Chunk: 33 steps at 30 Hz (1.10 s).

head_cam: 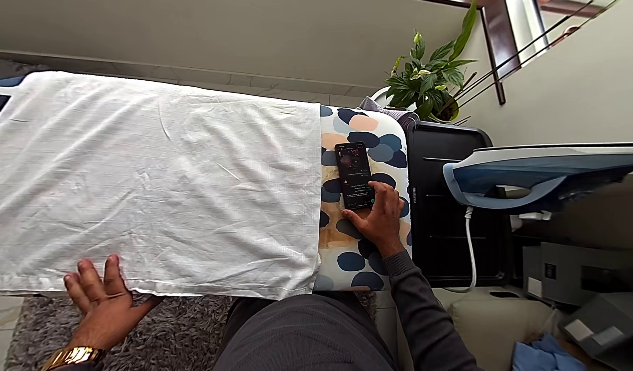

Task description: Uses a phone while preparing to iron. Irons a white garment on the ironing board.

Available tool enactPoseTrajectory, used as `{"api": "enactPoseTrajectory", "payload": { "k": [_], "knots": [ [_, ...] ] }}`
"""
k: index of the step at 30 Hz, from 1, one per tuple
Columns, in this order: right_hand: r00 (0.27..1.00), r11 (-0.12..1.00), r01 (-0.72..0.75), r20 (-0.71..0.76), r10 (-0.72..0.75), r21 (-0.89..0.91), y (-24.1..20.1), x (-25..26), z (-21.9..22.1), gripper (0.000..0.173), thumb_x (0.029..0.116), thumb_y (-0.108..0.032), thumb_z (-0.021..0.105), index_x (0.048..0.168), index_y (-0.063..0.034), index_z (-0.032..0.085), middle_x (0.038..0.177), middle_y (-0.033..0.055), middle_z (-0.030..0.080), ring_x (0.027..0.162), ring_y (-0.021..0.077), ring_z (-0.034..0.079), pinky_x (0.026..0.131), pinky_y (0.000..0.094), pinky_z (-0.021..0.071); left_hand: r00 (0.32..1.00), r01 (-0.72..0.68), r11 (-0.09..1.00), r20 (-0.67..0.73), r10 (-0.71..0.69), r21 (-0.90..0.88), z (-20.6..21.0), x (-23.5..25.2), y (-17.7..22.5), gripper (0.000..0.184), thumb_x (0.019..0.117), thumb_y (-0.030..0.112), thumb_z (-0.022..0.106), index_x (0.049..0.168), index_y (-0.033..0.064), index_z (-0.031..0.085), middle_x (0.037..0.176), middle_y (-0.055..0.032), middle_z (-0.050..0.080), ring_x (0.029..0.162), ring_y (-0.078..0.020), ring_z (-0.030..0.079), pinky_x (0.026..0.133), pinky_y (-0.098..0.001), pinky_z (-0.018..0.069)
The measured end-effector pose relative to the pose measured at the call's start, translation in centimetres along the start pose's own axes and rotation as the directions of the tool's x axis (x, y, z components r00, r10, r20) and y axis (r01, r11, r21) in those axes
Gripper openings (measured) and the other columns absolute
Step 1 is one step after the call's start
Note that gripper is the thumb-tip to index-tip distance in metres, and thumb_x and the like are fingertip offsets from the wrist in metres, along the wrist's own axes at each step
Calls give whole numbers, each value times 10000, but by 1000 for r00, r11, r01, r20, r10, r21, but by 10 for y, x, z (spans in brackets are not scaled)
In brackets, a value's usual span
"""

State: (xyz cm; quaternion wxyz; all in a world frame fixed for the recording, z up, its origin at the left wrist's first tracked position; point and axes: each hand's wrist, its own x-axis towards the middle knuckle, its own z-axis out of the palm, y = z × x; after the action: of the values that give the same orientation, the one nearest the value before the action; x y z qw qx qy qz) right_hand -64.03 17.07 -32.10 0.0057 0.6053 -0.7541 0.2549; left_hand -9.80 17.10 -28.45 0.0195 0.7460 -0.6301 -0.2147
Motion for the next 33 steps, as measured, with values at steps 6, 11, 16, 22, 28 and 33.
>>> {"api": "enactPoseTrajectory", "payload": {
  "k": [6,11,16,22,28,33],
  "knots": [
    [1000,1000,12,-18,-12,5,1,0,2,938,741,-807,642,1356,-103,563,1251,165,610,1127,353,577,917,562,416,1000,10,1000,-3,-10,9,1,1,0,1352,592,148,964,1628,-15,110,1641,-327,-210,1504,-593,-116,1154,-759,181],
    [1000,1000,5,-17,-5,6,1,0,1,940,740,-805,645,1361,-104,559,1255,163,608,1136,353,575,915,568,415,1000,15,1000,6,-15,18,1,2,-1,1347,601,143,961,1629,-11,104,1641,-321,-218,1505,-589,-118,1152,-758,183],
    [1000,1000,11,-21,-11,7,2,0,2,939,736,-801,653,1362,-107,559,1255,161,610,1134,349,578,911,564,419,999,36,999,19,-37,27,-3,1,7,1343,605,122,964,1627,-17,103,1641,-325,-215,1511,-577,-120,1173,-730,172],
    [1000,1000,2,-10,-2,11,1,0,2,934,734,-801,648,1355,-107,563,1253,157,608,1133,346,574,910,561,414,999,26,999,18,-27,44,-2,1,4,1351,604,144,964,1628,-18,98,1642,-327,-209,1509,-582,-117,1183,-717,164],
    [1000,1000,6,-11,-6,5,2,0,2,942,739,-814,633,1351,-101,564,1265,163,607,1129,346,578,909,562,417,999,36,998,21,-37,46,-3,1,5,1348,615,161,959,1631,-9,89,1643,-322,-213,1513,-576,-116,1176,-722,182],
    [1000,1000,11,-13,-11,9,2,0,2,941,738,-802,649,1354,-96,564,1268,168,610,1144,353,578,913,567,421,999,23,999,24,-24,45,-3,0,5,1352,614,176,955,1629,-16,84,1640,-326,-217,1507,-586,-120,1175,-727,176]
  ]
}}
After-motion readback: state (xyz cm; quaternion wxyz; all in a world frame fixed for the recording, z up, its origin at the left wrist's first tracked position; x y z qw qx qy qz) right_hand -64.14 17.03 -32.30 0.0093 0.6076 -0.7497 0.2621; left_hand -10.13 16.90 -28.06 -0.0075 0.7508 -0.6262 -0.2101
